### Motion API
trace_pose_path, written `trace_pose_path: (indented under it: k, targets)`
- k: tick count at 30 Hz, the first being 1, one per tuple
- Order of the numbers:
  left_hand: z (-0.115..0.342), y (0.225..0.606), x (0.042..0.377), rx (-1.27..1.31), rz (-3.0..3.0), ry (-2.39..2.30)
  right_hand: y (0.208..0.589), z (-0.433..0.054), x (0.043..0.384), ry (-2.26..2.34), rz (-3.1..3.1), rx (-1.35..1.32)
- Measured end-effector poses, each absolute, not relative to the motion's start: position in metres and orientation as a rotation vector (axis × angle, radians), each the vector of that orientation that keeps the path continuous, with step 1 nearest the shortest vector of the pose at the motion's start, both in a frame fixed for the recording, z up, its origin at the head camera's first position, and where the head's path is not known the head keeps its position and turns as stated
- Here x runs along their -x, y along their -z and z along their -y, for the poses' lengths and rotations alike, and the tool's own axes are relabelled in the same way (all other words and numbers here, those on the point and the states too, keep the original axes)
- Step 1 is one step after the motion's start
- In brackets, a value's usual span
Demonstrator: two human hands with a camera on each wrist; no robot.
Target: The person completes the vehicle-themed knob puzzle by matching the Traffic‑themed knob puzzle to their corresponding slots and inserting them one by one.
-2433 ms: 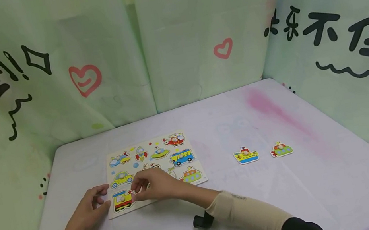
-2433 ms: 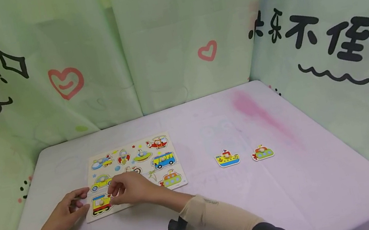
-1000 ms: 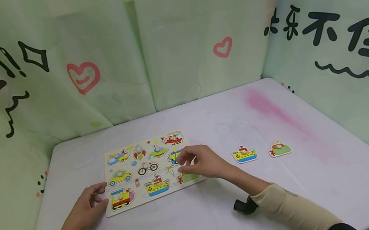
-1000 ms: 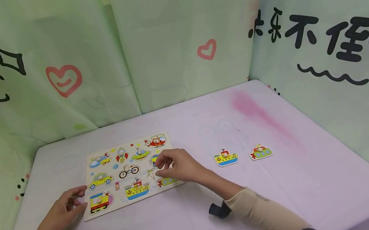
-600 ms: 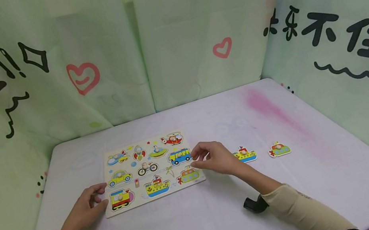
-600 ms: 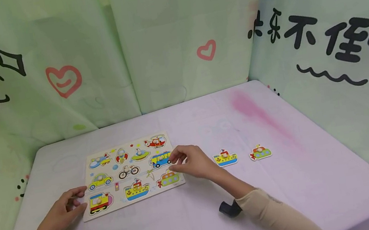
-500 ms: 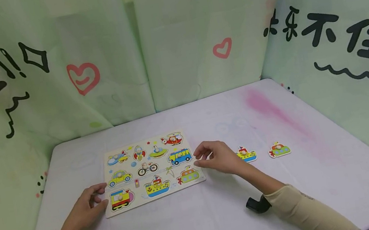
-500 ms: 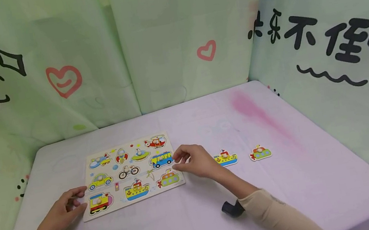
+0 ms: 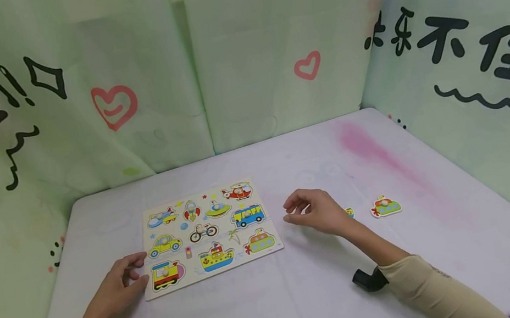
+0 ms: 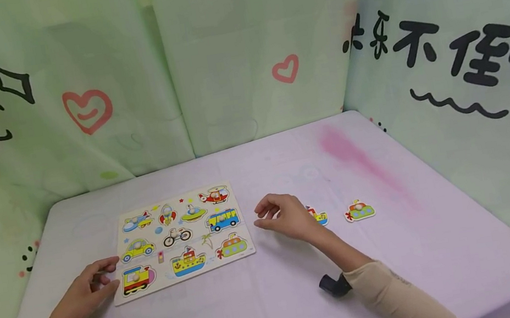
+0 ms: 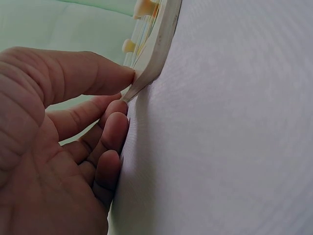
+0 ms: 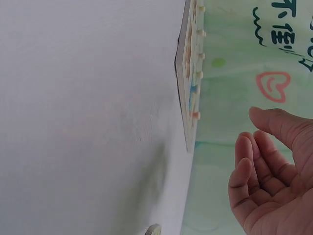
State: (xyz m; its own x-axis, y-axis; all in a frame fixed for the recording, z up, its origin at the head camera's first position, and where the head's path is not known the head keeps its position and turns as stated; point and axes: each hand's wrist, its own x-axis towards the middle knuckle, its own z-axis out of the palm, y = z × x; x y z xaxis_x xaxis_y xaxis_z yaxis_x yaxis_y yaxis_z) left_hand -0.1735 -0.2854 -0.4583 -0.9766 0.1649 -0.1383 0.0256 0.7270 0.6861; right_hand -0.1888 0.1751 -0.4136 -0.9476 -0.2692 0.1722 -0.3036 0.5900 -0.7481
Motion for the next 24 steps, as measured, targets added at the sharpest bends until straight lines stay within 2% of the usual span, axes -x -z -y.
trace_pose_path:
  k: [24]
  targets:
    - [0.287, 0.46, 0.173, -0.169, -2.749, -1.089, 0.418, -0.241, 0.182, -1.278, 2.771, -0.267]
